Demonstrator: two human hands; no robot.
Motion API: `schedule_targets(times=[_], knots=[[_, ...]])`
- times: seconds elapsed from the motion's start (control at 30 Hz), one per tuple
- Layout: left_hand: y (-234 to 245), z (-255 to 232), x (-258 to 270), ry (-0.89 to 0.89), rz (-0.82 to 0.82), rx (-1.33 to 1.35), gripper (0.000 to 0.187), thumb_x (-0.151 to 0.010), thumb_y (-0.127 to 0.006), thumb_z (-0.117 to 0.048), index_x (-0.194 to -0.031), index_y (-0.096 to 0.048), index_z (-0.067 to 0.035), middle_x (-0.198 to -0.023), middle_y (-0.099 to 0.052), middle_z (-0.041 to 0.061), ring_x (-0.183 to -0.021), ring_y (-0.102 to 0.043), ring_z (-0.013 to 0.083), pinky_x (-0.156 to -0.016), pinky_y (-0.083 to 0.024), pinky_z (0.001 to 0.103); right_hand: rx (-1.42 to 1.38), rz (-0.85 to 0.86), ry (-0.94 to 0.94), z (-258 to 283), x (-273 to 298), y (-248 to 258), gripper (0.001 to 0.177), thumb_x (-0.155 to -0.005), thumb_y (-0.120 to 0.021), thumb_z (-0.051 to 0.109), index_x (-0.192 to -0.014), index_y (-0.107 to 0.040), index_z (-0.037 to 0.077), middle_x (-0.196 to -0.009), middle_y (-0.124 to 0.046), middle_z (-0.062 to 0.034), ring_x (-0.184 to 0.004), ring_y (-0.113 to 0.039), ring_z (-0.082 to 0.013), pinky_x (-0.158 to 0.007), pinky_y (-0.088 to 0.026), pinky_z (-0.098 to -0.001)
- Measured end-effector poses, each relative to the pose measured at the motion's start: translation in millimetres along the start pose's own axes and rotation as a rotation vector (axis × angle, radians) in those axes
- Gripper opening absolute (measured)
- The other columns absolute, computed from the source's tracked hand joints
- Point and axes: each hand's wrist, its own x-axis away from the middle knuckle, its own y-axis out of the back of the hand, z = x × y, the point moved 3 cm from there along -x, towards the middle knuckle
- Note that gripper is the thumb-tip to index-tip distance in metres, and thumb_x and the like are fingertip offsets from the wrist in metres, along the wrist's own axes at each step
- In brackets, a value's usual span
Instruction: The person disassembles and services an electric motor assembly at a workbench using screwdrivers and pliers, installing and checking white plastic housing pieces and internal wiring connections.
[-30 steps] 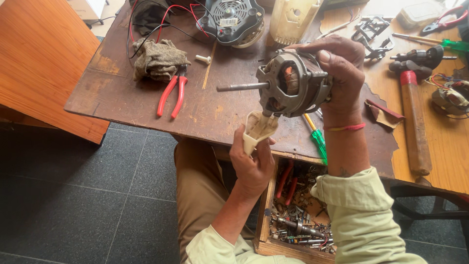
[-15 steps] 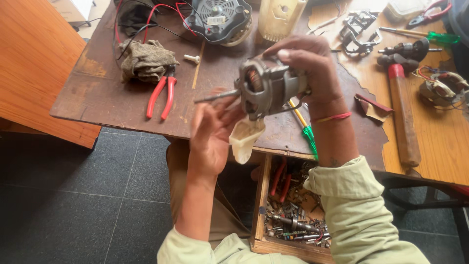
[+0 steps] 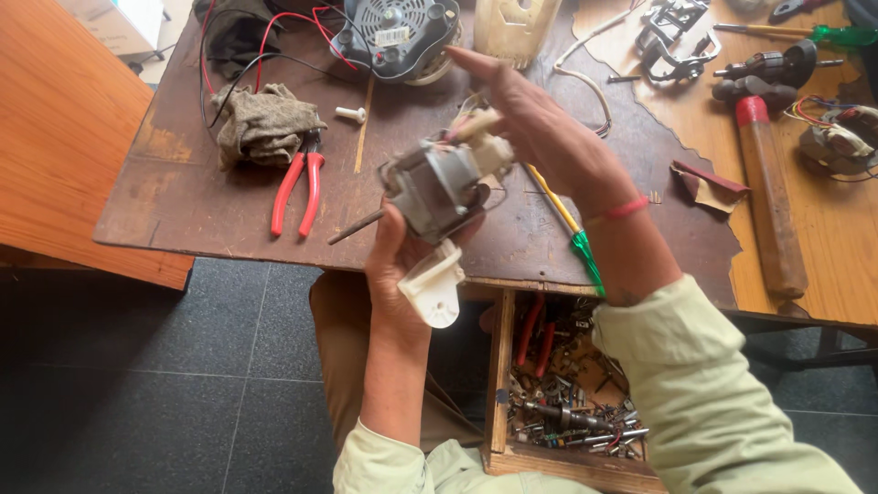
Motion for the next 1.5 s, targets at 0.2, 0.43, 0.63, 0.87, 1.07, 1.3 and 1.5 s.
schedule_targets(times=[0.2,0.43,0.63,0.87,1.07,1.3,1.5], knots=[[14.7,-5.8,-9.0,-0.050,-0.012,0.095,0.069,-0.103,-0.061,-0.046,-0.154,-0.046,-0.003,-0.144,-0.060,0.021,-0.127,-0.064,0.0381,-0.109,-0.052,0.051,-0.127,-0.095,0.200,-13.8,44.3,16.9,0.059,-0.102,-0.067,0.015,-0.155,-0.042,0.008,-0.116,-0.074,-0.0154,-0.108,-0.074,-0.0206,-0.097,-0.065,-0.0371],[31.7,17.8,-15.1,-0.058,-0.118,0.100,0.065,-0.099,-0.067,-0.039,-0.147,-0.049,0.001,-0.137,-0.062,0.022,-0.122,-0.066,0.0423,-0.107,-0.055,0.053,0.081,-0.459,0.095,-51.1,66.6,-12.7,0.017,-0.095,-0.073,0.002,-0.112,-0.076,0.000,-0.098,-0.078,-0.0092,-0.089,-0.073,-0.0120,-0.080,-0.062,-0.0254],[41.1,27.7,-12.8,-0.080,-0.151,0.061,0.058,-0.097,-0.067,-0.032,-0.144,-0.050,-0.001,-0.134,-0.064,0.021,-0.121,-0.066,0.0399,-0.107,-0.056,0.055,-0.006,-0.563,-0.022,-58.6,59.1,-21.6,0.015,-0.097,-0.070,0.008,-0.109,-0.075,0.000,-0.093,-0.078,-0.0045,-0.084,-0.074,-0.0093,-0.073,-0.064,-0.0253],[44.4,22.1,-16.2,-0.125,-0.214,-0.036,0.048,-0.096,-0.069,-0.024,-0.137,-0.052,-0.008,-0.129,-0.065,0.017,-0.115,-0.069,0.0323,-0.099,-0.060,0.052,0.036,-0.530,-0.038,-64.3,61.0,-20.5,0.014,-0.098,-0.071,0.010,-0.108,-0.076,0.001,-0.089,-0.077,-0.0056,-0.079,-0.072,-0.0101,-0.070,-0.060,-0.0251],[50.2,1.8,-23.8,-0.144,-0.202,-0.190,0.042,-0.097,-0.069,-0.019,-0.134,-0.053,-0.009,-0.124,-0.067,0.015,-0.107,-0.072,0.0294,-0.087,-0.064,0.045,0.774,-0.606,0.061,-36.3,98.1,-6.3,0.009,-0.096,-0.074,0.007,-0.103,-0.077,0.000,-0.091,-0.076,-0.0117,-0.076,-0.072,-0.0168,-0.068,-0.057,-0.0286],[47.2,16.7,-18.6,-0.106,-0.254,-0.131,0.039,-0.098,-0.069,-0.026,-0.131,-0.054,-0.011,-0.122,-0.067,0.015,-0.105,-0.070,0.0275,-0.086,-0.062,0.040,0.031,-0.432,-0.127,-66.0,78.5,-52.5,0.049,-0.093,-0.074,0.023,-0.133,-0.060,-0.002,-0.106,-0.079,-0.0074,-0.091,-0.074,-0.0132,-0.079,-0.060,-0.0268],[47.5,30.6,-24.4,-0.116,-0.272,-0.057,0.035,-0.102,-0.065,-0.031,-0.129,-0.054,-0.013,-0.129,-0.060,0.009,-0.118,-0.061,0.0211,-0.102,-0.056,0.040,-0.272,-0.467,-0.097,-77.8,63.8,-68.6,0.051,-0.096,-0.076,0.023,-0.134,-0.064,-0.008,-0.122,-0.075,-0.0142,-0.113,-0.068,-0.0165,-0.097,-0.056,-0.0287]])
